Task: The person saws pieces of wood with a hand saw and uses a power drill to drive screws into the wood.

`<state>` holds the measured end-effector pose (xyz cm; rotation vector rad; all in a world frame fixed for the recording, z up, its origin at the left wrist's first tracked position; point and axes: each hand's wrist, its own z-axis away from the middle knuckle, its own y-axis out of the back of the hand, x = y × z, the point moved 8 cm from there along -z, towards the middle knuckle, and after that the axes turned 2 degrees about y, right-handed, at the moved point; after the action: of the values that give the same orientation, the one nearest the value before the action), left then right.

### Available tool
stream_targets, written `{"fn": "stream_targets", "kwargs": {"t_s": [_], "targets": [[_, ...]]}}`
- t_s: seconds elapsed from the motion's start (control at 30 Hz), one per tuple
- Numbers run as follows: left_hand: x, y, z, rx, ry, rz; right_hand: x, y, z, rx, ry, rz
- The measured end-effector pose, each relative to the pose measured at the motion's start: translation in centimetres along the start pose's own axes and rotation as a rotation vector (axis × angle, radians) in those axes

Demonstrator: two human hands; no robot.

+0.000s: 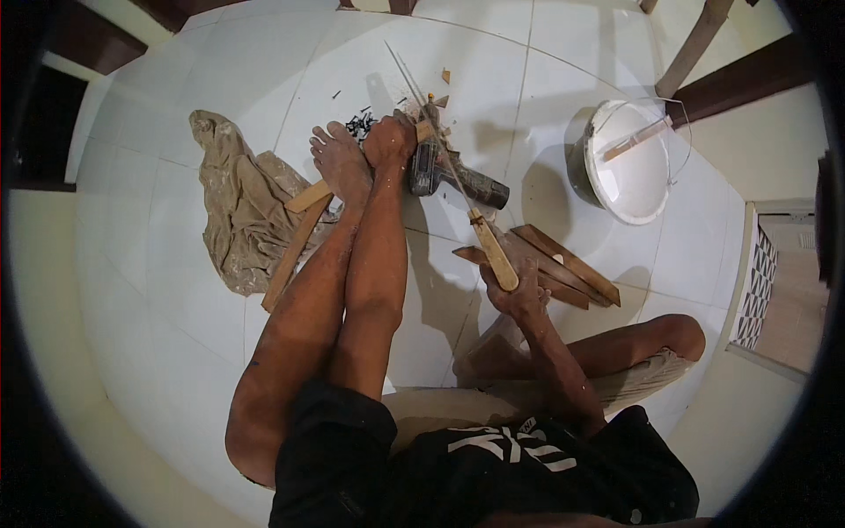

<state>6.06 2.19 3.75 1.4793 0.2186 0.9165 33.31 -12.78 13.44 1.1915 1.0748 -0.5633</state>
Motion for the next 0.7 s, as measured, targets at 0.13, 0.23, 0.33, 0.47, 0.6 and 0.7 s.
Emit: {"fn": "stream_targets", "kwargs": {"t_s": [0.13, 0.23, 0.33, 0.47, 0.6, 0.7], "targets": [[-3.3, -2.9, -1.1, 0.032, -0.038, -0.063, 0.2, 0.5, 1.8, -0.102, -0.153, 0.234], [-2.0, -2.9, -1.5, 0.032, -0.064, 0.024, 0.9, 1.0, 1.7, -0.023, 0.002, 0.123], [-0.3, -3.6, -1.6, 0.018, -0.109, 0.097, 1.8, 0.3, -1.4, -0.029, -0.047, 0.143], [-2.4, -1.9, -1.1, -0.082, -0.058, -0.014, 1.5, -0.4, 3.0, -0.025, 0.174, 0.285], [-0.5, -0.6, -0.5, 0.055, -0.026, -0.002, 1.1, 1.1, 3.2, -0.053, -0.069, 0.163], [0.4, -1.5, -0.1, -0.083, -0.066, 0.011, 1.4, 1.7, 4.0, 0.046, -0.056, 0.236]]}}
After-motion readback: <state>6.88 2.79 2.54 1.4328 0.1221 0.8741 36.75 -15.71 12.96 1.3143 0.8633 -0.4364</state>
